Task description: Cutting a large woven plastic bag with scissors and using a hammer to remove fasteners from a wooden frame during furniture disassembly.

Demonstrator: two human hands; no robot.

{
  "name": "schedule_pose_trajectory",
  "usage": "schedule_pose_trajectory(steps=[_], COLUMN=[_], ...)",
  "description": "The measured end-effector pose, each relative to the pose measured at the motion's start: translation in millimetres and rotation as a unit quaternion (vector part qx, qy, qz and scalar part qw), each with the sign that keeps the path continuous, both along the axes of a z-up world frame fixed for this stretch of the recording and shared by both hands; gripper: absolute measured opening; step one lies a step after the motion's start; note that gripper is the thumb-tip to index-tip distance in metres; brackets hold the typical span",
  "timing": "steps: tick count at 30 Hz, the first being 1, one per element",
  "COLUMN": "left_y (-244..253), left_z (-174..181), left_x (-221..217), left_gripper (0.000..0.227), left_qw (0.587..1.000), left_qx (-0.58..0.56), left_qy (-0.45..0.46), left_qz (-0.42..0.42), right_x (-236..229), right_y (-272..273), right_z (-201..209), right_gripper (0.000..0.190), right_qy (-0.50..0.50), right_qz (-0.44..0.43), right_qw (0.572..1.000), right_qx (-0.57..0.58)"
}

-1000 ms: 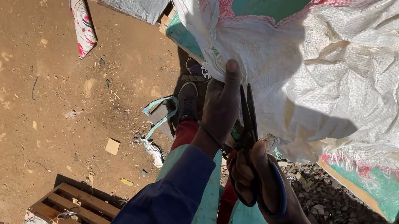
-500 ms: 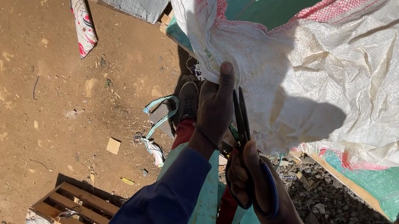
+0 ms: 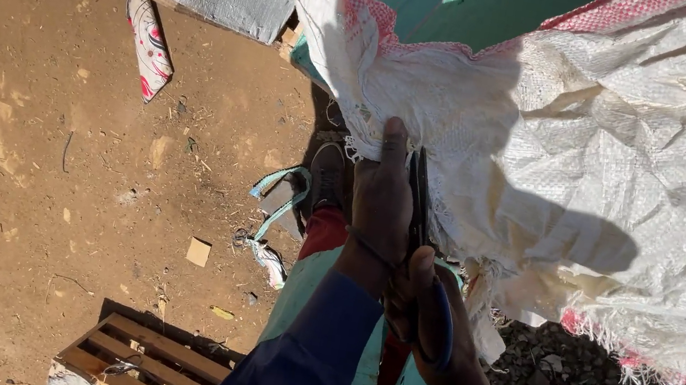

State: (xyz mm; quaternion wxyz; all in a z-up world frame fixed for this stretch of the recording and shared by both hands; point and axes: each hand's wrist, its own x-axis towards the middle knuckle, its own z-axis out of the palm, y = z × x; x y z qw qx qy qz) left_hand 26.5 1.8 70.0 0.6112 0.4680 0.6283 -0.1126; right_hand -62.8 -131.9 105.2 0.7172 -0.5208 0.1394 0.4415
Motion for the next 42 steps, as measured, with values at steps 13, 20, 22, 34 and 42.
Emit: schedule_pose_trajectory(steps=[13,20,22,34,42], left_y=[-13.0,-11.7,-5.9,30.9,22.2], left_z=[-42.3,-23.2,-39.0,-23.1,41.0], left_x=[-17.2,-24.9,-32.8,-50.3,2.8], left_gripper=[0.081,0.074,0.054,0.109,0.141], left_qw=[0.989,0.961,0.895,0.997,0.992], left_qx=[0.133,0.22,0.32,0.053,-0.07], left_qy=[-0.03,-0.084,-0.203,-0.001,-0.076], left_qz=[-0.056,-0.142,-0.234,0.06,0.065], right_x=[-0.6,24.6,34.1,71.7,92.5], right_y=[-6.5,0.4,2.6,-56.6,-24.2], right_z=[-9.4,11.6,9.6,5.5,-32.3], right_gripper=[0.065,0.06,0.072,0.051,0.041], right_qy=[-0.008,0.026,0.128,-0.136,-0.337], right_qz=[0.046,0.007,-0.007,0.093,0.069], right_qw=[0.996,1.0,0.992,0.94,0.861], right_qx=[-0.081,-0.009,0.012,-0.3,-0.375])
